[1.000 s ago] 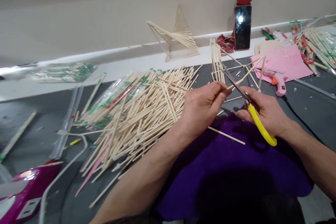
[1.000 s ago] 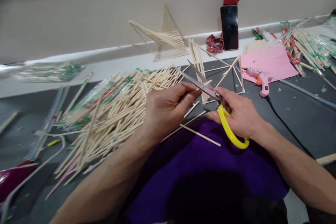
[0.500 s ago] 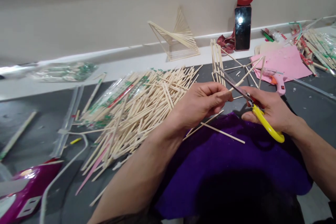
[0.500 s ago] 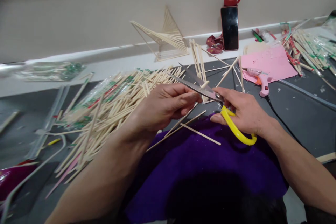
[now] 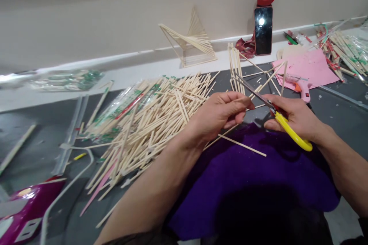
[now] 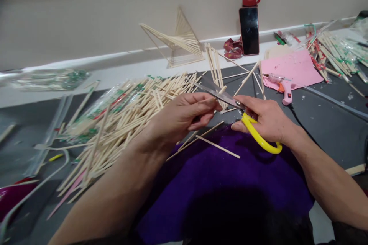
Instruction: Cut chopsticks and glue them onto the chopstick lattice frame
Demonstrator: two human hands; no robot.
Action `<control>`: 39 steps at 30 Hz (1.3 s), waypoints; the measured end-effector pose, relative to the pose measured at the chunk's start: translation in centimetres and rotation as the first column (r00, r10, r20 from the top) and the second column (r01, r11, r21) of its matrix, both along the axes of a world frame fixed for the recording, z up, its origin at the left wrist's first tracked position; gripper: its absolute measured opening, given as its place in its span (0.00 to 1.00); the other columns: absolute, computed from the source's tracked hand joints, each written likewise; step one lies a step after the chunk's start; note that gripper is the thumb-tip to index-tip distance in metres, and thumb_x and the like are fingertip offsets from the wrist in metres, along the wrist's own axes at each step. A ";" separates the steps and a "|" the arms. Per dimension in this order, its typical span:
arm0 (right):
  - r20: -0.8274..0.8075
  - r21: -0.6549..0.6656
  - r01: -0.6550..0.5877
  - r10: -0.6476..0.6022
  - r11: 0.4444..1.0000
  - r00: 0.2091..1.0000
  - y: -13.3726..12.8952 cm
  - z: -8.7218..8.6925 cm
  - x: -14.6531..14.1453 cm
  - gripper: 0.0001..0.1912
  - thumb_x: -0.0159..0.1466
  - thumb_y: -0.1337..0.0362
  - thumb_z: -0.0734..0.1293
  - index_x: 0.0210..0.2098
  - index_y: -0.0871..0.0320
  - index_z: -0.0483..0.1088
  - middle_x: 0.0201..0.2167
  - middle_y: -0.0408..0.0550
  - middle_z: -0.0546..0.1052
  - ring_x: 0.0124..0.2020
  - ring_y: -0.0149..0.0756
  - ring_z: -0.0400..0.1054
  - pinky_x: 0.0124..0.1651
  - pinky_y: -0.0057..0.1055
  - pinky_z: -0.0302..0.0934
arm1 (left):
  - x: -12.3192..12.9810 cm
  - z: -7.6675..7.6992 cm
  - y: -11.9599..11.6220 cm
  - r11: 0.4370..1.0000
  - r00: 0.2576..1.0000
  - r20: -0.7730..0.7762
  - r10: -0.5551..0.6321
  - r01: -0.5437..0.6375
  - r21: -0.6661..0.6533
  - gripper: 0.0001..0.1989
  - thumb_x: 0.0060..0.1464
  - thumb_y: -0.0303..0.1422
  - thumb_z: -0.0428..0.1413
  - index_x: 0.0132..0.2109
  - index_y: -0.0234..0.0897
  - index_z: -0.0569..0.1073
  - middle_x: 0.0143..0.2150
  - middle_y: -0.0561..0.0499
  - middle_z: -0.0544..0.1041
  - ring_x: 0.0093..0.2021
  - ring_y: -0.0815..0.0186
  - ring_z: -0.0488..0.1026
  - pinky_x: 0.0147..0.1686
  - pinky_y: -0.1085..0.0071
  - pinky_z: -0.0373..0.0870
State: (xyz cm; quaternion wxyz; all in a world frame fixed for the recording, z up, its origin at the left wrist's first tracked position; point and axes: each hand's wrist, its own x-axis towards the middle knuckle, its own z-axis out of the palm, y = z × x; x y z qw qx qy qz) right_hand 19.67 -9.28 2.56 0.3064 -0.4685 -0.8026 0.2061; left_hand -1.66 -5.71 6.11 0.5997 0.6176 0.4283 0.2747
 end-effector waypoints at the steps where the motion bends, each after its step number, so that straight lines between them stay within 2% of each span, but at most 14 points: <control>1: -0.005 -0.016 0.037 -0.037 0.999 0.999 0.0 -0.1 -0.2 0.30 0.60 0.47 0.67 0.55 0.60 0.70 0.28 0.44 0.74 0.25 0.31 0.65 0.29 0.29 0.58 | 0.1 -0.1 -0.1 0.981 0.992 -0.094 0.079 -0.060 0.184 0.08 0.56 0.34 0.54 0.33 0.34 0.75 0.18 0.56 0.69 0.15 0.76 0.58 0.16 0.79 0.52; 2: -0.011 -0.033 0.075 -0.075 0.997 0.997 0.0 -0.2 -0.5 0.30 0.59 0.47 0.67 0.55 0.60 0.71 0.27 0.43 0.74 0.25 0.32 0.65 0.30 0.29 0.58 | 0.3 -0.3 -0.3 0.919 0.970 -0.174 0.173 -0.095 0.383 0.07 0.56 0.32 0.54 0.35 0.34 0.75 0.22 0.54 0.73 0.19 0.74 0.64 0.19 0.78 0.58; 5: -0.042 -0.108 0.140 -0.146 0.984 0.988 -0.3 -0.5 -1.1 0.30 0.59 0.48 0.66 0.55 0.59 0.70 0.25 0.42 0.72 0.24 0.31 0.64 0.30 0.29 0.58 | 0.4 -1.2 -0.6 0.588 0.876 -0.267 0.403 -0.024 0.809 0.07 0.58 0.30 0.54 0.39 0.35 0.76 0.34 0.50 0.80 0.32 0.70 0.74 0.32 0.75 0.67; 8: -0.068 -0.187 0.140 -0.155 0.972 0.986 -0.6 -0.5 -1.6 0.29 0.60 0.49 0.66 0.56 0.58 0.68 0.24 0.40 0.71 0.24 0.31 0.65 0.30 0.29 0.57 | 0.1 -2.1 -0.5 0.357 0.832 -0.266 0.488 0.088 0.930 0.08 0.61 0.31 0.52 0.40 0.35 0.76 0.36 0.48 0.80 0.34 0.69 0.76 0.33 0.75 0.68; 10: -0.075 -0.216 0.136 -0.155 0.967 0.985 -0.8 -0.5 -1.7 0.28 0.60 0.50 0.66 0.56 0.57 0.68 0.24 0.40 0.72 0.25 0.32 0.66 0.31 0.29 0.58 | -0.1 -2.3 -0.3 0.307 0.804 -0.290 0.519 0.141 0.941 0.09 0.63 0.33 0.52 0.39 0.36 0.76 0.35 0.49 0.80 0.33 0.69 0.75 0.30 0.76 0.66; 12: -0.072 -0.229 0.132 -0.152 0.964 0.986 -0.8 -0.4 -1.8 0.28 0.60 0.51 0.66 0.56 0.56 0.68 0.25 0.40 0.72 0.25 0.32 0.66 0.31 0.29 0.57 | -0.2 -2.2 -0.3 0.327 0.787 -0.326 0.524 0.168 0.930 0.10 0.63 0.34 0.52 0.38 0.36 0.76 0.33 0.50 0.80 0.31 0.69 0.75 0.28 0.76 0.64; 14: -0.065 -0.219 0.132 -0.150 0.967 0.987 -0.8 -0.3 -1.7 0.28 0.60 0.51 0.66 0.56 0.57 0.69 0.24 0.40 0.72 0.25 0.32 0.66 0.31 0.29 0.57 | -0.2 -1.7 -0.4 0.396 0.803 -0.341 0.489 0.144 0.907 0.10 0.62 0.34 0.52 0.36 0.37 0.76 0.30 0.51 0.79 0.29 0.70 0.73 0.28 0.76 0.63; 20: -0.055 -0.094 0.110 -0.116 0.989 0.992 -0.6 -0.3 -1.4 0.29 0.59 0.49 0.67 0.54 0.59 0.71 0.24 0.41 0.72 0.23 0.29 0.63 0.29 0.28 0.56 | -0.4 0.1 -0.4 0.784 0.938 -0.257 0.231 -0.023 0.620 0.09 0.56 0.30 0.52 0.33 0.35 0.76 0.20 0.56 0.70 0.21 0.73 0.65 0.23 0.76 0.60; 25: -0.008 -0.001 0.072 -0.072 0.997 0.997 -0.5 -0.1 -0.9 0.29 0.59 0.48 0.67 0.53 0.61 0.72 0.24 0.42 0.73 0.23 0.29 0.62 0.28 0.27 0.56 | -0.9 0.7 -0.1 0.960 0.992 -0.108 0.068 -0.036 0.279 0.07 0.53 0.31 0.54 0.31 0.34 0.74 0.16 0.58 0.63 0.16 0.76 0.56 0.17 0.77 0.51; 27: 0.017 0.019 0.047 -0.047 0.999 0.999 -0.4 0.1 -0.7 0.30 0.59 0.49 0.67 0.54 0.61 0.71 0.25 0.42 0.73 0.23 0.29 0.62 0.28 0.27 0.56 | -1.0 0.9 0.1 0.994 0.999 -0.039 0.015 -0.010 0.110 0.07 0.52 0.33 0.55 0.31 0.35 0.74 0.15 0.59 0.60 0.15 0.77 0.52 0.15 0.78 0.47; 30: 0.044 0.043 0.010 -0.012 0.999 0.999 -0.3 0.4 -0.2 0.30 0.59 0.49 0.68 0.54 0.61 0.71 0.27 0.43 0.75 0.23 0.29 0.63 0.29 0.27 0.56 | -1.1 1.0 0.3 0.993 0.999 0.043 -0.023 0.027 -0.114 0.08 0.50 0.36 0.58 0.29 0.35 0.73 0.15 0.59 0.58 0.13 0.78 0.47 0.14 0.78 0.41; 34: 0.058 0.035 0.021 -0.023 0.999 0.998 -0.2 0.5 0.1 0.28 0.60 0.48 0.67 0.54 0.58 0.71 0.27 0.43 0.76 0.25 0.31 0.64 0.31 0.27 0.58 | -0.9 0.7 0.6 0.974 0.995 0.094 -0.038 0.058 -0.218 0.09 0.49 0.37 0.58 0.28 0.36 0.72 0.14 0.59 0.57 0.13 0.79 0.44 0.13 0.78 0.38; 37: 0.076 0.010 0.094 -0.094 0.996 0.993 -0.1 0.2 -0.2 0.28 0.59 0.47 0.67 0.52 0.58 0.72 0.24 0.42 0.74 0.23 0.31 0.63 0.29 0.28 0.56 | -0.5 0.1 0.6 0.999 0.999 -0.011 0.046 -0.046 0.005 0.10 0.53 0.37 0.55 0.31 0.35 0.74 0.16 0.57 0.62 0.13 0.77 0.50 0.14 0.78 0.45; 39: 0.082 -0.011 0.149 -0.147 0.989 0.986 -0.1 -0.2 -0.5 0.27 0.59 0.46 0.66 0.50 0.58 0.74 0.23 0.42 0.72 0.22 0.31 0.62 0.27 0.28 0.54 | -0.3 -0.2 0.4 0.936 0.972 -0.138 0.193 -0.140 0.324 0.09 0.55 0.35 0.54 0.34 0.35 0.76 0.20 0.55 0.69 0.17 0.75 0.59 0.17 0.77 0.54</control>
